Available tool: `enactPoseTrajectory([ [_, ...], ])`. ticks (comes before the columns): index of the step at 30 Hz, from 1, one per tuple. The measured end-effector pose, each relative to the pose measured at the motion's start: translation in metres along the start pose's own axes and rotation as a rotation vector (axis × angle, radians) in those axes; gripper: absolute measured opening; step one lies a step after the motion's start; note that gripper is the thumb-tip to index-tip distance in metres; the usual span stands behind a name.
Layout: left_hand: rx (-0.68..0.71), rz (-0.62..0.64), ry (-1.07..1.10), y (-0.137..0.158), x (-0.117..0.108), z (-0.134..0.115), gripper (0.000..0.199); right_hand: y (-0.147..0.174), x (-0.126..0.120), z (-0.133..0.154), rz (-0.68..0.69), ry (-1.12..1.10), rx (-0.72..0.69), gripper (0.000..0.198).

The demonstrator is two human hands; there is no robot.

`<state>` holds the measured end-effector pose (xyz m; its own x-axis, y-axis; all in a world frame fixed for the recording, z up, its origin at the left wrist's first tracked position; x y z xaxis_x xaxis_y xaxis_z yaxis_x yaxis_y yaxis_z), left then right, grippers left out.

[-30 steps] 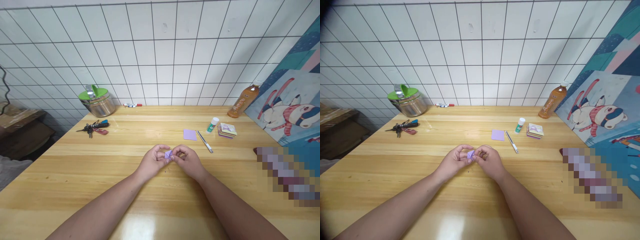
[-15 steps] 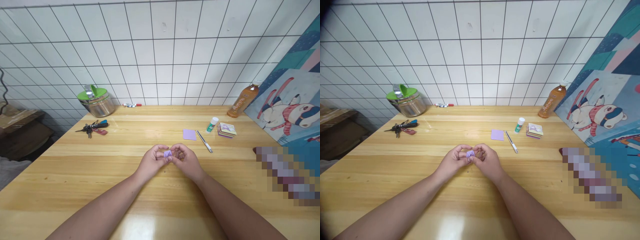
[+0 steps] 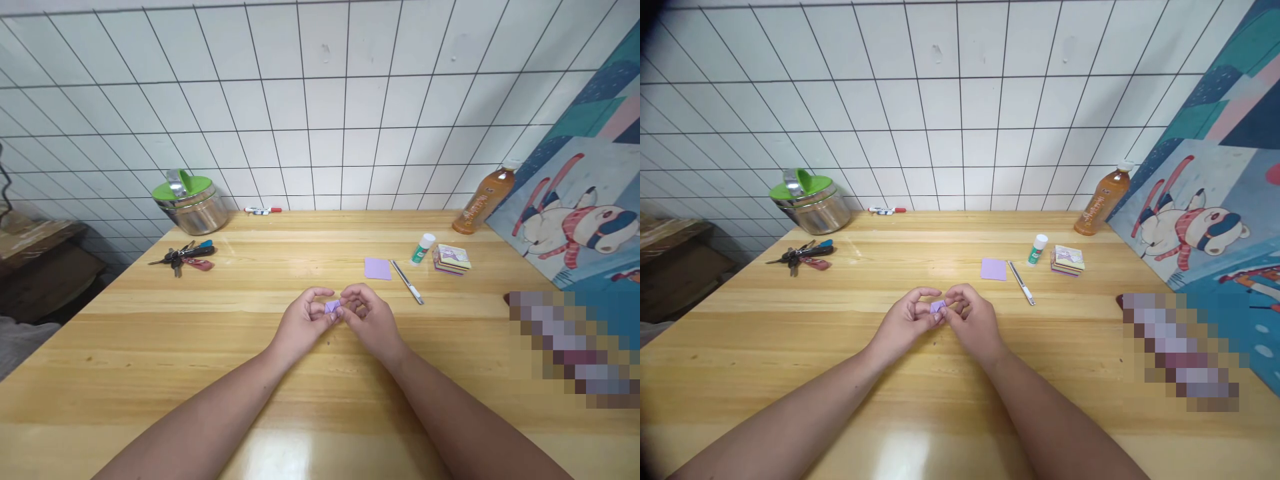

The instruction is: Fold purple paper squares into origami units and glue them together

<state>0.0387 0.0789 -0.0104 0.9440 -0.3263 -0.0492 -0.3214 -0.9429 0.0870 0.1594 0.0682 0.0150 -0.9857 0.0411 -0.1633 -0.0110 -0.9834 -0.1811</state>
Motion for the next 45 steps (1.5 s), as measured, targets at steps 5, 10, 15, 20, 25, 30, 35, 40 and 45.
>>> enactPoseTrajectory([
  [5, -0.004, -0.01, -0.013, 0.001, 0.0, -0.003, 0.047, 0.002, 0.001, 0.005, 0.01, 0.1, -0.017, 0.017],
  [10, 0.006, -0.02, 0.001, 0.0, -0.002, -0.004, 0.049, 0.004, -0.001, 0.018, -0.009, 0.23, -0.111, 0.018],
  [15, 0.026, -0.013, -0.035, 0.002, -0.001, -0.007, 0.048, 0.004, 0.0, 0.018, -0.009, 0.284, -0.096, 0.012],
  [20, 0.065, -0.06, -0.142, 0.004, -0.005, -0.012, 0.045, 0.001, 0.005, -0.003, 0.071, 0.103, 0.082, 0.013],
  [25, 0.093, -0.06, -0.191, 0.004, -0.005, -0.013, 0.042, 0.0, 0.01, -0.01, 0.139, -0.03, 0.115, 0.011],
  [30, 0.103, -0.059, -0.228, 0.005, -0.005, -0.014, 0.037, 0.0, 0.01, -0.005, 0.13, -0.01, 0.08, 0.007],
  [35, 0.112, 0.011, -0.159, 0.005, 0.003, -0.018, 0.025, 0.001, 0.009, -0.009, 0.111, -0.13, 0.141, 0.011],
  [40, 0.094, -0.035, -0.05, 0.005, 0.002, -0.019, 0.026, 0.001, 0.009, -0.01, 0.067, -0.291, 0.144, 0.017],
  [45, 0.123, -0.091, 0.021, 0.007, 0.0, -0.021, 0.027, 0.001, 0.009, -0.011, 0.001, -0.385, 0.165, 0.019],
])
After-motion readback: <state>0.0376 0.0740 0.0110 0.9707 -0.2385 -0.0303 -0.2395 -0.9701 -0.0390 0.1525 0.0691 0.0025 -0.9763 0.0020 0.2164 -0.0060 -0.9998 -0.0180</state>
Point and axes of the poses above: each hand's wrist, its own y-axis away from the middle knuckle, its own x-axis out of the palm, z = x × y, the point moved 10 cm from there along -y, towards the middle knuckle, and after that the axes turned 3 degrees about -y, right-handed, at the moved point
